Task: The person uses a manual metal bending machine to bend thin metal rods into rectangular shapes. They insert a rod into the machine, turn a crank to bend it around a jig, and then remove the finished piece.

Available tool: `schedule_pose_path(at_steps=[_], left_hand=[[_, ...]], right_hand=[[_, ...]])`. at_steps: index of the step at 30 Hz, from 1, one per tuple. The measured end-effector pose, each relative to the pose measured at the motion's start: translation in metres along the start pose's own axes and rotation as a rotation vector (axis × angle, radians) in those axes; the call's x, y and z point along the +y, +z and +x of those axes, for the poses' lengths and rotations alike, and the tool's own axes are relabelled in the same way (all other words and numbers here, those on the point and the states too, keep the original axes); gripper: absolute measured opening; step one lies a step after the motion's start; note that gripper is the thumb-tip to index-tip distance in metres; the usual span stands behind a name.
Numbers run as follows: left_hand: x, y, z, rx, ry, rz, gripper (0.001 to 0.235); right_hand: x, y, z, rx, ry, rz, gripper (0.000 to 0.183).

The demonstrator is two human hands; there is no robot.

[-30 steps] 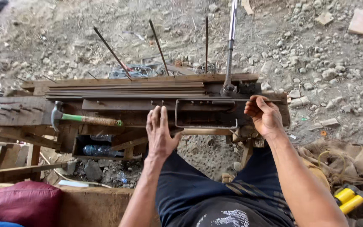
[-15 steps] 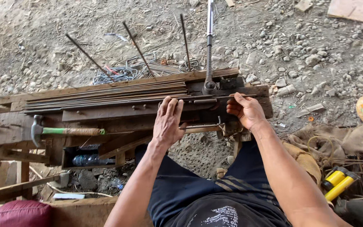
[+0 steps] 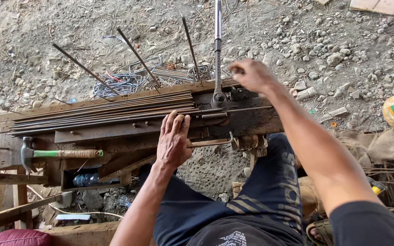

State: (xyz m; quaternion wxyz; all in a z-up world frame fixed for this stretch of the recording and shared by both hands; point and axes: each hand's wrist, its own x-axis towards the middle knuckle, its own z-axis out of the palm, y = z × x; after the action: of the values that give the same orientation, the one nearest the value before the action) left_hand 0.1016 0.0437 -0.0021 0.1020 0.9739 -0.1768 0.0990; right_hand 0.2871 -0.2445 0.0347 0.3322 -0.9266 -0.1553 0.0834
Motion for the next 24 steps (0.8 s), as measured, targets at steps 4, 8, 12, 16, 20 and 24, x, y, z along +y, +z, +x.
schedule_pose_path(at_steps=[4, 8, 12, 16, 20, 24], left_hand=[[0.002, -0.007, 0.000, 0.039, 0.014, -0.023, 0.086], [-0.007, -0.005, -0.003, -0.043, 0.046, -0.029, 0.088], [-0.007, -0.008, -0.002, -0.035, 0.070, -0.003, 0.092], [-0.006, -0.010, -0.002, -0.055, 0.080, 0.011, 0.095], [-0.004, -0.013, 0.000, -0.061, 0.089, 0.047, 0.099], [-0.004, -0.014, 0.000, -0.073, 0.092, 0.041, 0.098]], right_hand=[[-0.077, -0.015, 0.028, -0.302, -0.015, -0.352, 0.070], [0.002, 0.034, 0.082, -0.384, -0.085, -0.797, 0.082], [0.039, 0.031, 0.096, -0.295, -0.326, -0.698, 0.035], [0.090, -0.003, 0.084, -0.179, -0.347, -0.613, 0.008], [0.138, -0.061, 0.052, -0.183, -0.067, -0.506, 0.047], [0.202, -0.081, 0.042, -0.235, 0.081, -0.842, 0.010]])
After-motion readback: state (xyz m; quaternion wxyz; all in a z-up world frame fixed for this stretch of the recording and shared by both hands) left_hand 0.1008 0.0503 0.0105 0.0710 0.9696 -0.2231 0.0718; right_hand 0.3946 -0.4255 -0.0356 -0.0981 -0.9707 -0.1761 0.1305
